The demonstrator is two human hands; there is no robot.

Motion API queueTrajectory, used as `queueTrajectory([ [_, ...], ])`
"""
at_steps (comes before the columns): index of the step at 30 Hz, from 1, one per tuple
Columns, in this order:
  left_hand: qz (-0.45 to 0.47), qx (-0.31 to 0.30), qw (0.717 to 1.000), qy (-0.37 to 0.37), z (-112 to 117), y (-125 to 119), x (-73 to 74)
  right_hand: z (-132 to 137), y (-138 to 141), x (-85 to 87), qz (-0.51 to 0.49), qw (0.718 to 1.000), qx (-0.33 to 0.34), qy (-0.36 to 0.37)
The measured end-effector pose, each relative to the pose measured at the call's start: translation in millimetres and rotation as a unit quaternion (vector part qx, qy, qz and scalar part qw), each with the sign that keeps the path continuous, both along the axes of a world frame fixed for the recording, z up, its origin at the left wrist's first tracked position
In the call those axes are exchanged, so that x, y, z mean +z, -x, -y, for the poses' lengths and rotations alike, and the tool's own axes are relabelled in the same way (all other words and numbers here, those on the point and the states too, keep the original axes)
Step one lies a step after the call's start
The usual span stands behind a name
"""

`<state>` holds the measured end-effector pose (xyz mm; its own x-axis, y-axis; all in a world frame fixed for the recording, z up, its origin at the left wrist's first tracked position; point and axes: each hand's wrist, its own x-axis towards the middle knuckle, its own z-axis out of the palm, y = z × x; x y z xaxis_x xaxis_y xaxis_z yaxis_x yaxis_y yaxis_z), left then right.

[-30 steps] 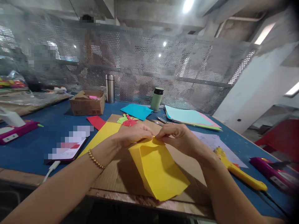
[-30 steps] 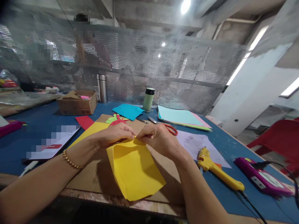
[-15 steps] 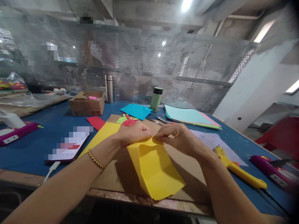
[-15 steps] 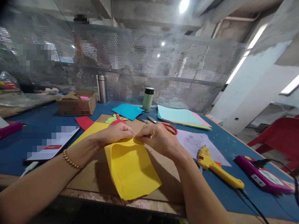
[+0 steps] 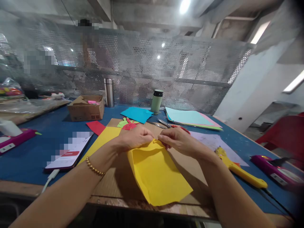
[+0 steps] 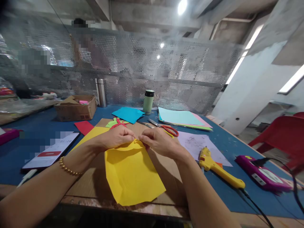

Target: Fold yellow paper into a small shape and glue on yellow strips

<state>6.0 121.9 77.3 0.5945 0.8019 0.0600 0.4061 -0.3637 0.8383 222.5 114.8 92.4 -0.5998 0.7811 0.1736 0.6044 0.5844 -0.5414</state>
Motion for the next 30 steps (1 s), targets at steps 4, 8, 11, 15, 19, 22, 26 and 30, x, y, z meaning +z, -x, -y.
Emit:
queueTrajectory([
  [4, -0.018, -0.002, 1.0, -0.001, 1.3, -1.8, 1.1, 0.3, 2.2, -3.0, 0.029, 1.0, 0.0, -0.011],
  [8, -0.02, -0.022, 1.0, 0.006, 1.0, -1.4, -0.7, -0.1, 3.4, -4.5, 0.034, 0.999, -0.004, 0.009],
  [11, -0.02, -0.027, 0.999, 0.018, 1.2, -0.3, -1.9, 0.6, 4.6, -3.7, 0.034, 0.999, -0.01, 0.031],
  [15, -0.023, -0.021, 0.999, 0.028, 2.1, 0.6, -2.6, 2.6, 5.8, -3.0, 0.024, 0.999, -0.015, 0.044],
  [19, -0.027, -0.002, 0.999, 0.036, 0.7, 0.3, -4.9, 3.7, 6.9, -4.1, 0.018, 0.998, -0.031, 0.045],
  [22, -0.024, -0.005, 0.999, 0.04, -1.8, 0.0, -6.8, 2.8, 7.7, -5.4, 0.018, 0.998, -0.037, 0.046],
  [26, -0.032, -0.006, 0.999, 0.03, -3.2, -1.1, -5.7, 0.7, 7.0, -7.3, 0.022, 0.999, -0.037, 0.034],
  [30, -0.01, -0.004, 0.999, 0.052, -1.2, -2.5, -3.9, 0.7, 6.0, -7.5, 0.02, 0.999, -0.032, 0.026],
])
